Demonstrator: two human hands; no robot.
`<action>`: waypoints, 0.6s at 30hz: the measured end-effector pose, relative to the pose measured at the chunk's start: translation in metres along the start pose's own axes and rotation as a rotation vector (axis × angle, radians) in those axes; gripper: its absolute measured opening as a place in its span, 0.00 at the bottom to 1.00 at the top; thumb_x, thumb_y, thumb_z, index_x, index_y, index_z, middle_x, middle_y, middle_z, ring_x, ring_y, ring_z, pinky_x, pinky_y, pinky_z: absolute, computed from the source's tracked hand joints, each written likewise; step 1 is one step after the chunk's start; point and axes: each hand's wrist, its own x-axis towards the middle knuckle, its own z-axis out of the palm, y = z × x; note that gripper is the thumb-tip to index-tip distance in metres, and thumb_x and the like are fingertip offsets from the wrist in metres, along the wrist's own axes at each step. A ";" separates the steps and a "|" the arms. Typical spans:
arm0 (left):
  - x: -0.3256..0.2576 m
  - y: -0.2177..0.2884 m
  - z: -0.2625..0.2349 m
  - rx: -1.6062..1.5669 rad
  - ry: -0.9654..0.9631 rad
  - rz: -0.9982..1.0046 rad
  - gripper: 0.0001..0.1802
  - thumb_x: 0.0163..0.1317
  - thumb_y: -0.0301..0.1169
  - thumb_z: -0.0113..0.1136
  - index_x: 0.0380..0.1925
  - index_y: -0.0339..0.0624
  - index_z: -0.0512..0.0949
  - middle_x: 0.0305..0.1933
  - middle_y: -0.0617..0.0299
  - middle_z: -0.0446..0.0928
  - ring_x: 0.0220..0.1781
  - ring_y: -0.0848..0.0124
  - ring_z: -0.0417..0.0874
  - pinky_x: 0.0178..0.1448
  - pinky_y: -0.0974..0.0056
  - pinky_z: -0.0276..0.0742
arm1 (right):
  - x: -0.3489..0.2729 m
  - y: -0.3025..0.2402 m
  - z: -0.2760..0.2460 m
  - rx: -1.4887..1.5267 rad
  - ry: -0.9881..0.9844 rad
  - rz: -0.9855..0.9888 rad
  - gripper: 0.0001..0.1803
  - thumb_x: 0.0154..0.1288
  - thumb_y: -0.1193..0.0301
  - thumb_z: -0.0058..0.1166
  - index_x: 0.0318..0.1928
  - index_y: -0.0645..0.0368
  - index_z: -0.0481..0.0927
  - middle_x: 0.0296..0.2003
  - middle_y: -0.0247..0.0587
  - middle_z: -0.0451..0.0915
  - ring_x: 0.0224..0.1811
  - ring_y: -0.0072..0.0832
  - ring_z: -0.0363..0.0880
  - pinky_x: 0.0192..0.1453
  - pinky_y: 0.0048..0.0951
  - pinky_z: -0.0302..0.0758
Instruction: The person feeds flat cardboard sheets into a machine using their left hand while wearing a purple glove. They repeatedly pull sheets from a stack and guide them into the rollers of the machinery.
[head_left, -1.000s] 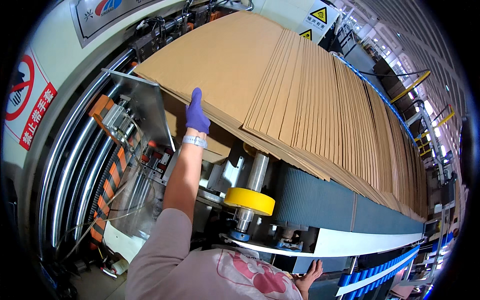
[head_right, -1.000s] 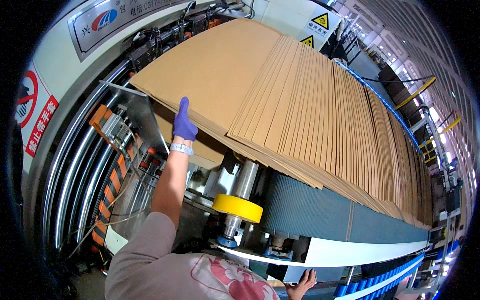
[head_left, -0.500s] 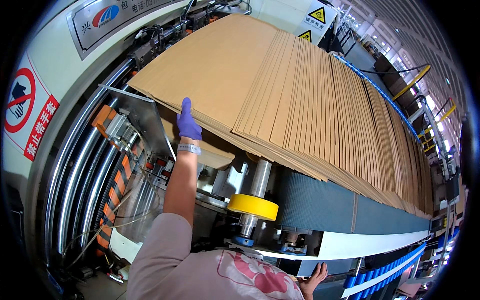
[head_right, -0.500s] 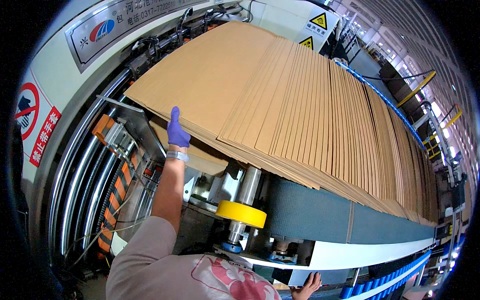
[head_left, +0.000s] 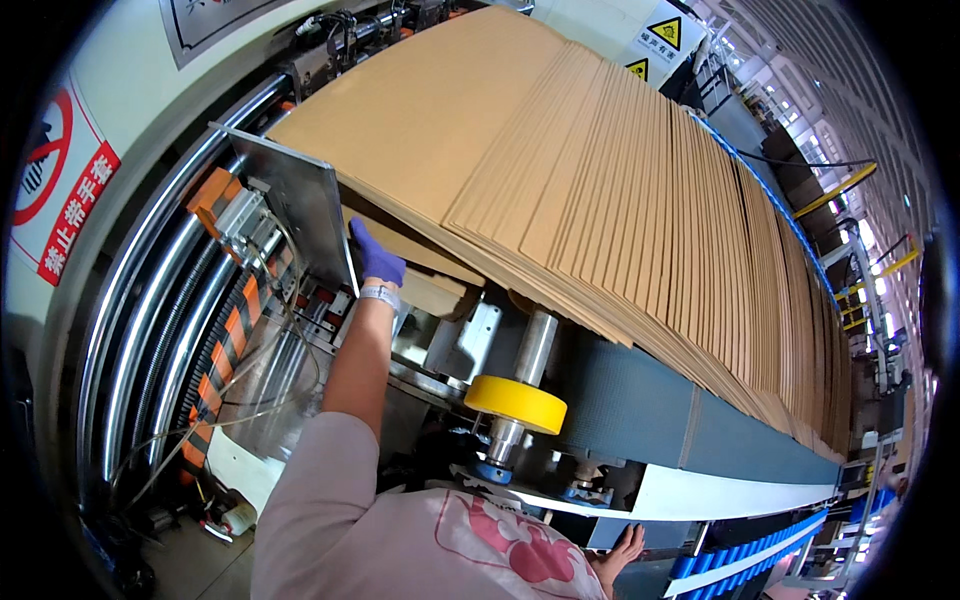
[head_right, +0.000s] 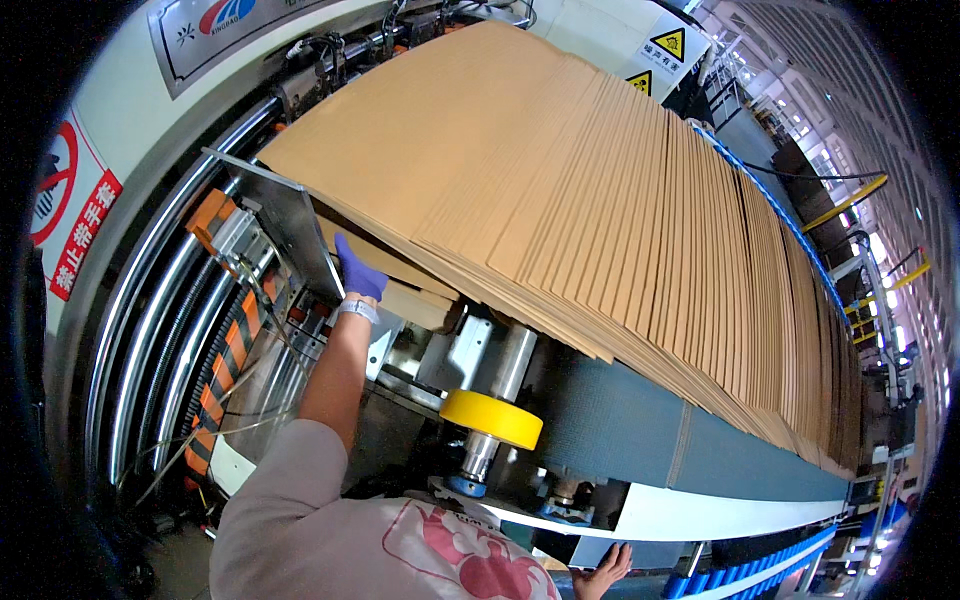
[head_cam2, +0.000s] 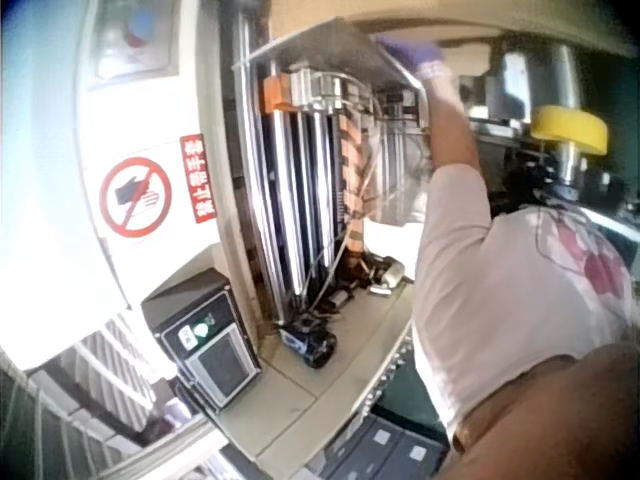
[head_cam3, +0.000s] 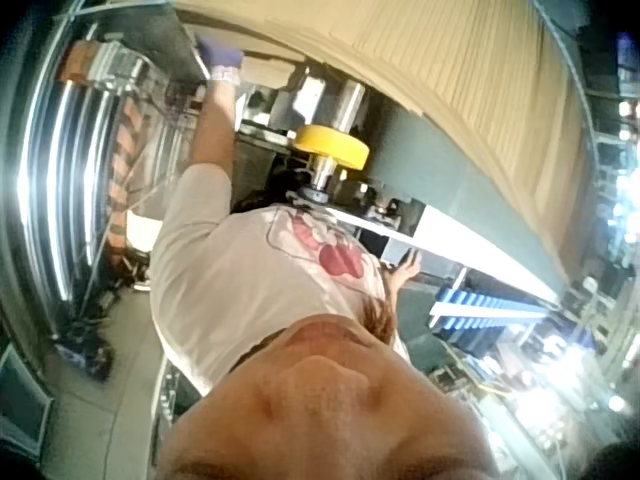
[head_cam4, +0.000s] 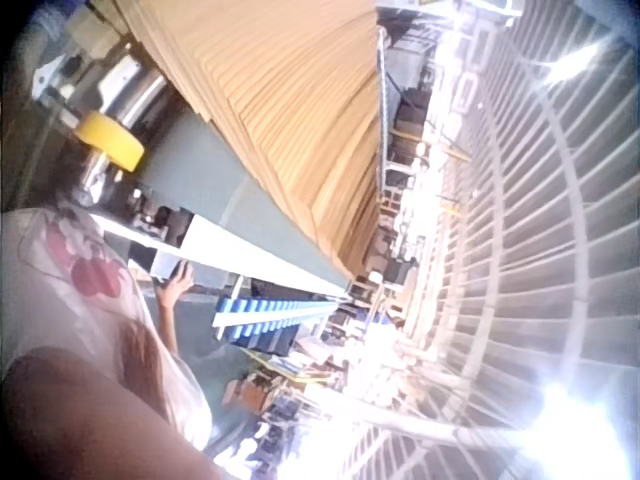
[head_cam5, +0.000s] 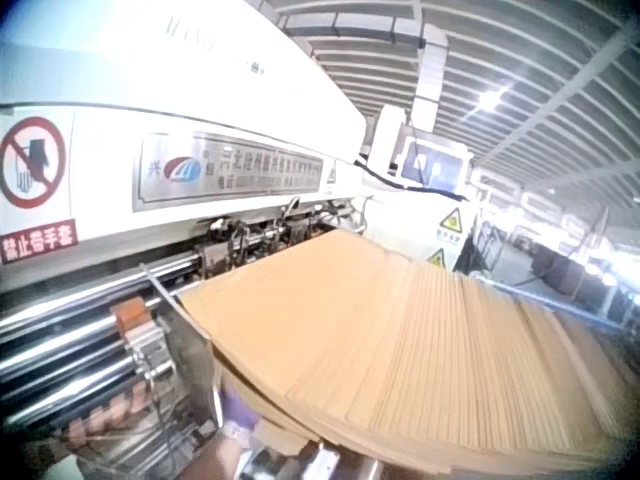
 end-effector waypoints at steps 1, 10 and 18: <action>0.002 -0.009 -0.021 -0.036 -0.027 -0.046 0.55 0.45 0.77 0.45 0.68 0.56 0.56 0.71 0.61 0.56 0.70 0.61 0.57 0.70 0.60 0.53 | 0.002 -0.002 -0.002 0.009 0.008 -0.015 0.60 0.28 0.62 0.71 0.66 0.60 0.53 0.67 0.59 0.50 0.70 0.56 0.45 0.71 0.57 0.38; -0.031 -0.097 -0.123 0.246 0.132 -0.601 0.59 0.50 0.76 0.33 0.69 0.38 0.45 0.74 0.49 0.46 0.75 0.53 0.45 0.74 0.49 0.40 | -0.006 -0.003 -0.007 -0.017 -0.032 0.033 0.60 0.37 0.43 0.66 0.66 0.60 0.51 0.66 0.61 0.50 0.69 0.58 0.46 0.69 0.61 0.40; -0.032 -0.090 -0.137 0.238 0.187 -0.503 0.62 0.47 0.78 0.34 0.70 0.40 0.40 0.75 0.51 0.39 0.76 0.54 0.39 0.74 0.48 0.37 | 0.001 -0.005 -0.006 0.017 -0.025 -0.003 0.59 0.38 0.46 0.67 0.66 0.60 0.51 0.67 0.60 0.50 0.70 0.58 0.45 0.69 0.62 0.39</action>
